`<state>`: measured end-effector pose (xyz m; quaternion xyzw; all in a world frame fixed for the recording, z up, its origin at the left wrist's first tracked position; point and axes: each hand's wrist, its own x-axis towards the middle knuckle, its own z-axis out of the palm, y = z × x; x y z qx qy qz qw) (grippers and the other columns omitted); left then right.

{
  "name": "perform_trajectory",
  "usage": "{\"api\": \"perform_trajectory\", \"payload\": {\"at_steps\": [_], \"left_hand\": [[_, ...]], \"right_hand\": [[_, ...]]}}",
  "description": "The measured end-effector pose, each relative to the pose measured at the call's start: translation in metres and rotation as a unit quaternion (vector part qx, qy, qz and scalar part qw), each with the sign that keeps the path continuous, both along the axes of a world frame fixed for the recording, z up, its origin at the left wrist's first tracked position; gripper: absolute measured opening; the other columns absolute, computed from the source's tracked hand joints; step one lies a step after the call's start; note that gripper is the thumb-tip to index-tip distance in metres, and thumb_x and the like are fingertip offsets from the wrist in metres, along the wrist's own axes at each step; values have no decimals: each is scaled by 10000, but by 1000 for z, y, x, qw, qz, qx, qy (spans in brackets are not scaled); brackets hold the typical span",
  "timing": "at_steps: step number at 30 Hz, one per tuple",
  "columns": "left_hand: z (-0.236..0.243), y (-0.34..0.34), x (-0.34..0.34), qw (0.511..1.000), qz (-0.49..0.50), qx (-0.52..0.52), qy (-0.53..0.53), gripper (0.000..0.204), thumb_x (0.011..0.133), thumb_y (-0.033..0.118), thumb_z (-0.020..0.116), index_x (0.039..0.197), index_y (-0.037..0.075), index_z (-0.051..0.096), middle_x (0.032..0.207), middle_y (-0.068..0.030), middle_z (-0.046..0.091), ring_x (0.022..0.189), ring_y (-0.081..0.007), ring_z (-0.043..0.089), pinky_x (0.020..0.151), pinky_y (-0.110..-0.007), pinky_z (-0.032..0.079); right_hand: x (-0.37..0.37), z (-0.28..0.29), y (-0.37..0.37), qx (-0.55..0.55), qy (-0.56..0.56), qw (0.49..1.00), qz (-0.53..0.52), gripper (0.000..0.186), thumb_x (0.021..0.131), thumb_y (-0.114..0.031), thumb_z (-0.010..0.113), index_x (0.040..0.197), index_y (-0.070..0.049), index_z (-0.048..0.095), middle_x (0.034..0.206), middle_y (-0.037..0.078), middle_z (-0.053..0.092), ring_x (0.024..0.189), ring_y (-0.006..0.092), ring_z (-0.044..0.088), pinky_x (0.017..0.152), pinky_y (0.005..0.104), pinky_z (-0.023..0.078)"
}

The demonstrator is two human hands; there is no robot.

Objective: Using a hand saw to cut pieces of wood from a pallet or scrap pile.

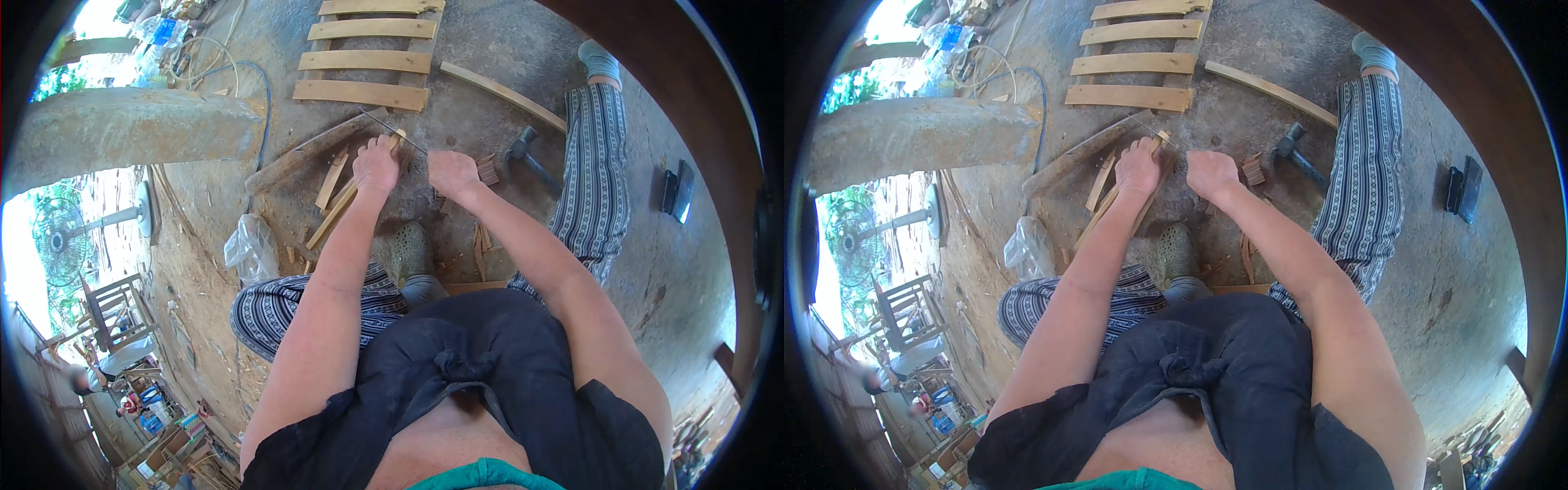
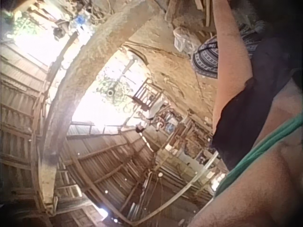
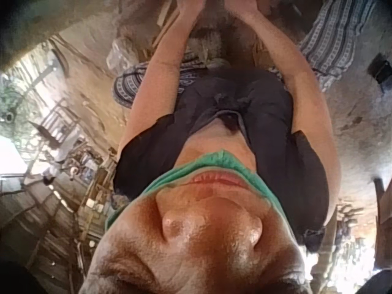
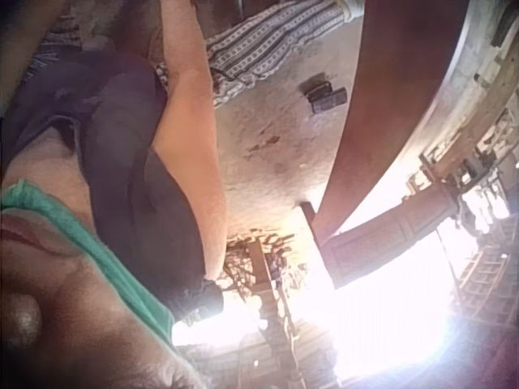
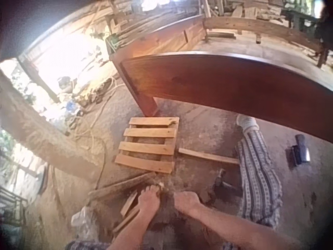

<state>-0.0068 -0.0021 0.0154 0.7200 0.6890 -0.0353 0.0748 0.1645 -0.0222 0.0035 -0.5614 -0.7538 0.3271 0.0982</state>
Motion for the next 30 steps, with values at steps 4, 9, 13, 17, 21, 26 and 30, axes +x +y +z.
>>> {"api": "perform_trajectory", "payload": {"at_steps": [4,9,13,17,21,26,30], "left_hand": [[0,1,0,1000,13,-18,-7,246,905,312,517,1006,88,540,1043,-133,596,983,-351,581,828,-470,476],[-4,0,1,1000,3,-7,-3,264,891,320,549,1016,87,557,1040,-122,606,980,-335,591,812,-455,496],[1,1,0,1000,9,-4,3,257,894,325,545,994,89,561,1031,-127,608,970,-340,592,800,-456,500],[1,1,0,1000,7,-16,-11,241,898,298,521,1006,84,543,1043,-139,598,974,-352,584,832,-470,476],[-1,2,0,1000,8,-20,-14,240,891,294,530,1008,85,541,1042,-139,599,969,-351,587,832,-470,477],[2,1,0,1000,-5,-5,-10,245,893,295,526,1012,81,537,1042,-142,598,970,-353,588,833,-471,478],[2,3,-1,1000,-1,-13,-7,240,893,297,538,1008,87,548,1030,-132,603,975,-348,589,810,-468,490]], "right_hand": [[21,5,-27,-29,-33,999,12,169,824,-113,473,887,-20,599,865,216,672,837,364,664,736,455,529],[30,3,-32,-23,-37,999,18,169,824,-108,469,886,-9,592,838,214,674,843,365,665,740,454,529],[-2,-9,1,-49,-46,998,16,165,831,-110,459,885,-5,574,831,218,670,837,370,665,734,459,528],[17,-19,-24,33,-50,998,17,124,836,-127,500,825,-51,598,758,114,600,725,326,654,620,459,525],[37,-19,-44,-39,-44,998,31,205,826,-107,457,863,-6,632,874,234,663,853,380,655,746,476,516],[1,-14,1,-10,-11,1000,27,200,831,-121,464,867,-16,630,872,225,666,848,375,658,744,476,517],[10,-9,-14,2,-22,999,44,199,831,-132,476,872,-25,638,867,222,668,849,369,661,742,469,520]]}}
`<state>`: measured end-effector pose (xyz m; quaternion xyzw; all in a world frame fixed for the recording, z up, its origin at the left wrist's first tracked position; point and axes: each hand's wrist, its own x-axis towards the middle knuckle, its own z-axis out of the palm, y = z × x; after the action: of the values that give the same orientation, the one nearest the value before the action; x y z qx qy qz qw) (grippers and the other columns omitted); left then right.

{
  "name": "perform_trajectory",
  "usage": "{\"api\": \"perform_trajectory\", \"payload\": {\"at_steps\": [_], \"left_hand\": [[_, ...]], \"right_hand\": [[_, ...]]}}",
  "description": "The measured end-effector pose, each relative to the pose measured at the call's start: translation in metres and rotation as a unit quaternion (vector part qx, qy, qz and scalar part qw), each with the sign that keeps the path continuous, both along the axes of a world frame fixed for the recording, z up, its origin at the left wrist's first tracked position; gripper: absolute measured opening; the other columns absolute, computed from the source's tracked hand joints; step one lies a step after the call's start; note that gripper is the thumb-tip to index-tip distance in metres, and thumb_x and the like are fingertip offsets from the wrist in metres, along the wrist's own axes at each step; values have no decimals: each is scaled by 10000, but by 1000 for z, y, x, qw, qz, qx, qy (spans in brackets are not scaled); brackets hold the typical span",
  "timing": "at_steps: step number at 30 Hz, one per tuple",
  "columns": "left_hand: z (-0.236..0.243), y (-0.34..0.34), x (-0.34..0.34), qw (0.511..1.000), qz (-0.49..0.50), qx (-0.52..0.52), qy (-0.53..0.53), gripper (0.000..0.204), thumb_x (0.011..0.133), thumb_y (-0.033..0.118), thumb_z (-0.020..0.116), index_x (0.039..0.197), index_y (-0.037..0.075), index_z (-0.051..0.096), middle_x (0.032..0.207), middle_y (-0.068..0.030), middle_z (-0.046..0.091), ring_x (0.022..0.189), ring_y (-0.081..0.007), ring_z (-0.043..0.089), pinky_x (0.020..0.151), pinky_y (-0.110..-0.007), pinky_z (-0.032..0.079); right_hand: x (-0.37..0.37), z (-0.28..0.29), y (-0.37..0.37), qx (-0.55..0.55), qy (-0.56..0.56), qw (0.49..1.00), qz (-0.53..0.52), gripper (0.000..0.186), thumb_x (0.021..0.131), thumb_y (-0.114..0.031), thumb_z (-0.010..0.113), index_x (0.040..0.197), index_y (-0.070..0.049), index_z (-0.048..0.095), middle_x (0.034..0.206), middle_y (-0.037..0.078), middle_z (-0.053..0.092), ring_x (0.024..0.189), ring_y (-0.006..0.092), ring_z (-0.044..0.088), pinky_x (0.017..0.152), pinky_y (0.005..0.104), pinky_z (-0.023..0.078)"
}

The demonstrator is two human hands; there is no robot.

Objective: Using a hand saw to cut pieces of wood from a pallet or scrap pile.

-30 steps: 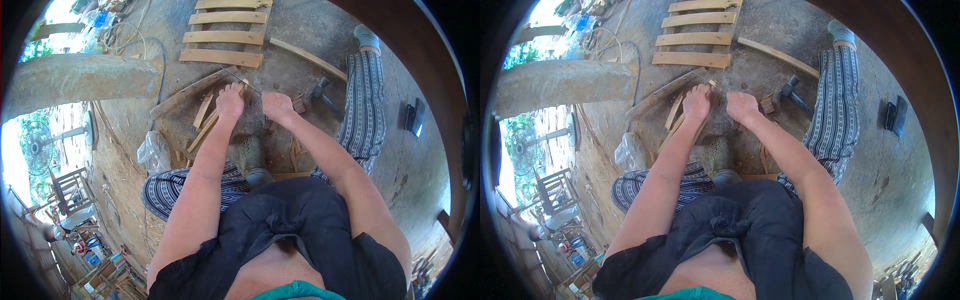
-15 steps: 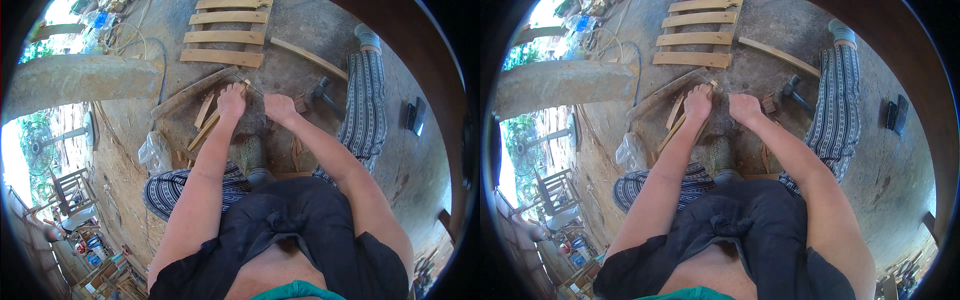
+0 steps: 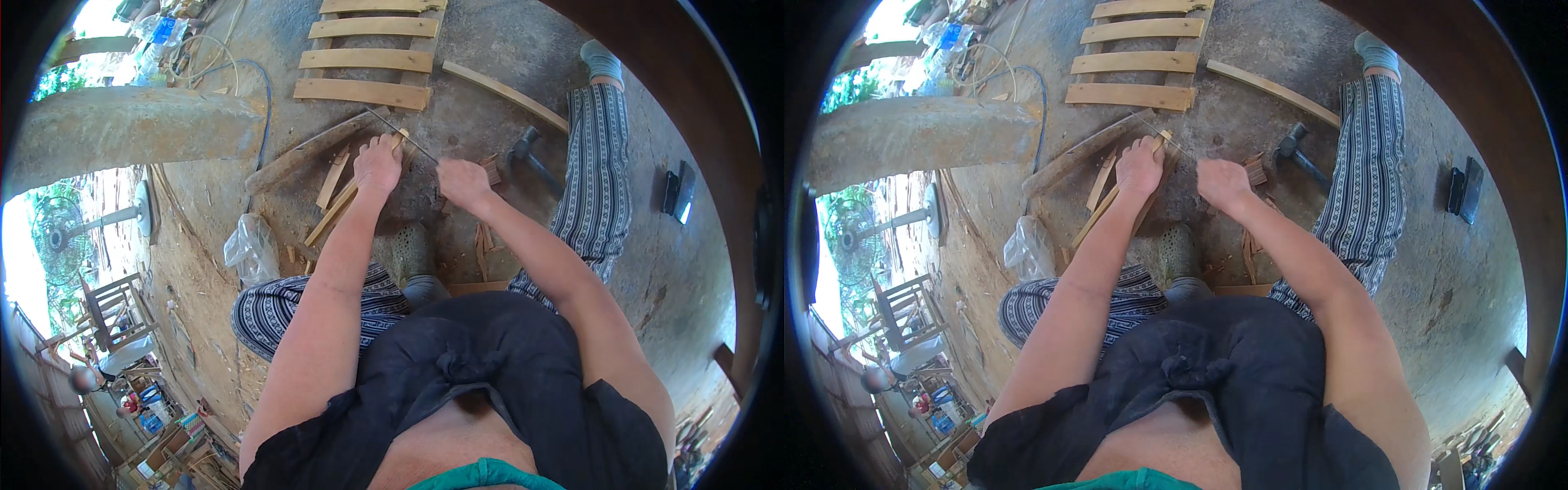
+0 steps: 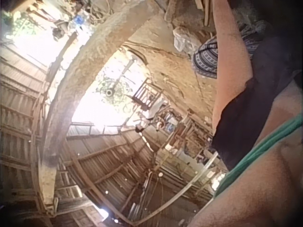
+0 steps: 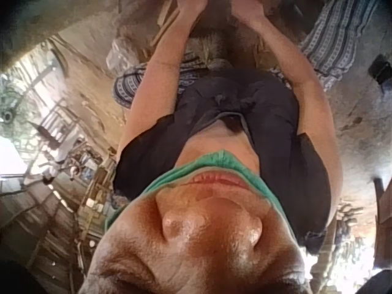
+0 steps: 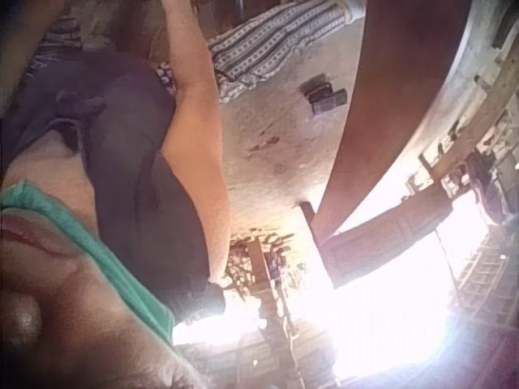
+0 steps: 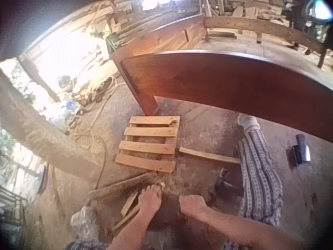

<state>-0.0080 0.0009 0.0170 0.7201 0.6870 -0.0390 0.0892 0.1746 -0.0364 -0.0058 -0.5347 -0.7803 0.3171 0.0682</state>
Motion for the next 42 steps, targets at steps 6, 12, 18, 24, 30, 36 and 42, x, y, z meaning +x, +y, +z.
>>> {"api": "perform_trajectory", "payload": {"at_steps": [6,12,18,24,30,36,42], "left_hand": [[-4,-1,1,1000,-3,11,3,238,894,300,547,1008,92,561,1015,-122,608,974,-341,590,785,-465,500],[1,-1,-1,1000,-3,-3,0,256,899,304,523,1020,79,539,1046,-145,595,976,-355,582,831,-467,478],[-6,-1,0,1000,-3,-5,12,255,890,309,549,1031,97,548,1051,-115,596,1000,-334,580,802,-459,494],[-1,-2,0,1000,-14,6,20,257,900,316,536,1031,96,545,1044,-118,597,992,-338,582,801,-461,495],[-3,-1,-1,1000,5,-5,-2,246,899,308,533,1012,89,546,1048,-127,597,991,-344,578,818,-467,483],[1,-2,1,1000,3,-3,8,242,885,295,560,1021,96,553,1065,-122,596,1012,-337,573,830,-459,486],[-1,-1,0,1000,-1,-7,-3,256,903,306,520,1026,82,542,1045,-136,594,1002,-351,574,842,-466,472]], "right_hand": [[20,-2,-24,-41,-4,998,-50,197,826,-127,480,912,-24,624,853,219,668,843,371,662,737,468,522],[-8,-9,9,-19,21,999,-39,156,830,-120,476,892,-27,585,828,204,667,829,373,658,722,470,521],[27,6,-30,-62,-19,997,-52,181,820,-123,485,874,-21,625,864,203,673,841,369,659,734,462,526],[-12,0,13,19,5,999,-47,109,810,-137,529,792,-69,612,797,127,610,753,322,657,637,418,531],[27,-3,-28,-51,-48,998,-1,199,828,-126,471,872,-17,632,868,198,675,837,367,662,737,456,528],[-11,-7,11,35,12,999,-32,134,837,-165,519,772,-64,579,776,157,651,772,320,664,666,422,525],[17,-17,-20,78,-8,995,57,209,834,-131,466,885,-52,653,855,188,673,840,350,663,727,455,526]]}}
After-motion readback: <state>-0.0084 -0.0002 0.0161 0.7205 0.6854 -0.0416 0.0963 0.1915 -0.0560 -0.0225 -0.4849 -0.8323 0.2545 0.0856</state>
